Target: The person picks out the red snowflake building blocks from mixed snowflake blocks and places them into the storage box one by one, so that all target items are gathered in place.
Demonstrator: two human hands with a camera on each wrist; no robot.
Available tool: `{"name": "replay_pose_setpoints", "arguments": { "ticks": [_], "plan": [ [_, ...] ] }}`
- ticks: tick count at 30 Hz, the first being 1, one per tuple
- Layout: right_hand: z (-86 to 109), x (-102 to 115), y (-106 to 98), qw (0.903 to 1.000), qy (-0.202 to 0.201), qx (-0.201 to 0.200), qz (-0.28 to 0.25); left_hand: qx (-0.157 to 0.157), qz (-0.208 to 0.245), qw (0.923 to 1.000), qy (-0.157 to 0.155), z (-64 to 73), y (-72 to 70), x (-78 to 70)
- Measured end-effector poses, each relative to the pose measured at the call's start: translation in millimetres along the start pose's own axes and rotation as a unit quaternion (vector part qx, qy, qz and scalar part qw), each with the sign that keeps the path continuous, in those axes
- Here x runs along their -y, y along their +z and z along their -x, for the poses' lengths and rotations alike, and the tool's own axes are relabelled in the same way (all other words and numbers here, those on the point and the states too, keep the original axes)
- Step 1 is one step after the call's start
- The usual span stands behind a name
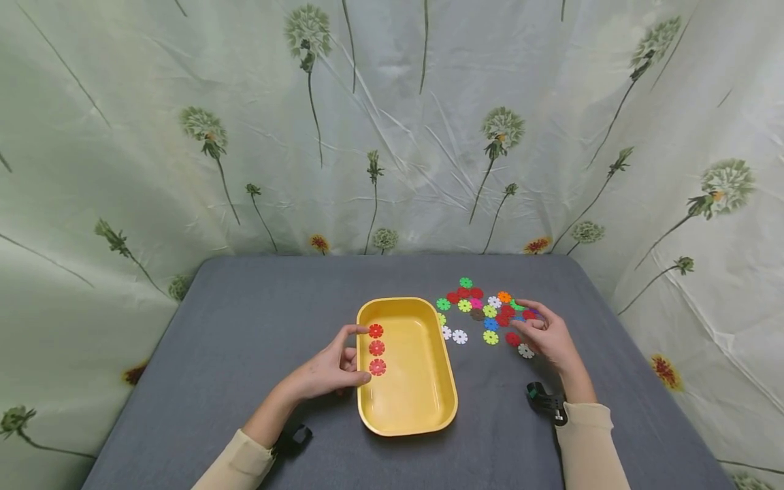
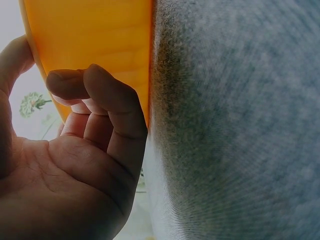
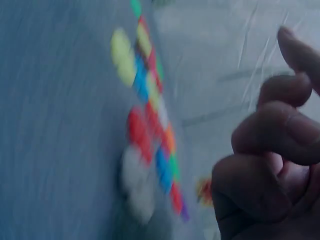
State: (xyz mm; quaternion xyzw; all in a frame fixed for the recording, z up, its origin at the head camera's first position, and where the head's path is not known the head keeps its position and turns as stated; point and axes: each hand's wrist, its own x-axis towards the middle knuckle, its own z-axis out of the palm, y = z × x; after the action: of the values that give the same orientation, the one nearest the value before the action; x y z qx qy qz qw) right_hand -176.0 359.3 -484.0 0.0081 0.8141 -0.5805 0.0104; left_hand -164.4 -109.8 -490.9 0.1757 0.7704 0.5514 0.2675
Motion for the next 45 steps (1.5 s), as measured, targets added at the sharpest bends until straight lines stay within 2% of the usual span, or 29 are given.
{"name": "replay_pose_setpoints", "arguments": {
  "ticks": [6,11,16,24,31,37,45],
  "plan": [
    [1.5,-21,-16,0.9965,0.061,0.034,0.047,-0.002,-0.003,1.0,-0.002,0.4,-0.7,-1.8],
    [-0.3,-28,-22,0.991,0.105,0.05,0.068,-0.002,-0.002,1.0,-0.004,0.5,-0.7,-2.8],
    [-2.3,-28,-19,0.9877,0.121,0.049,0.086,-0.002,0.0,1.0,-0.003,0.6,-1.0,-2.4],
    [-3.5,-29,-14,0.9813,0.123,0.049,0.14,-0.002,0.001,1.0,-0.003,0.7,-0.2,-1.7],
    [-5.9,-29,-14,0.9797,0.118,0.048,0.154,-0.003,0.001,1.0,-0.003,0.7,-0.2,-1.9],
    [-4.6,-29,-11,0.978,0.101,0.032,0.179,-0.008,-0.007,0.9999,-0.005,1.4,0.9,-2.1],
    [-3.5,-31,-9,0.9806,0.093,0.022,0.171,-0.008,-0.008,0.9999,-0.005,1.0,0.7,-1.6]
  ]
}}
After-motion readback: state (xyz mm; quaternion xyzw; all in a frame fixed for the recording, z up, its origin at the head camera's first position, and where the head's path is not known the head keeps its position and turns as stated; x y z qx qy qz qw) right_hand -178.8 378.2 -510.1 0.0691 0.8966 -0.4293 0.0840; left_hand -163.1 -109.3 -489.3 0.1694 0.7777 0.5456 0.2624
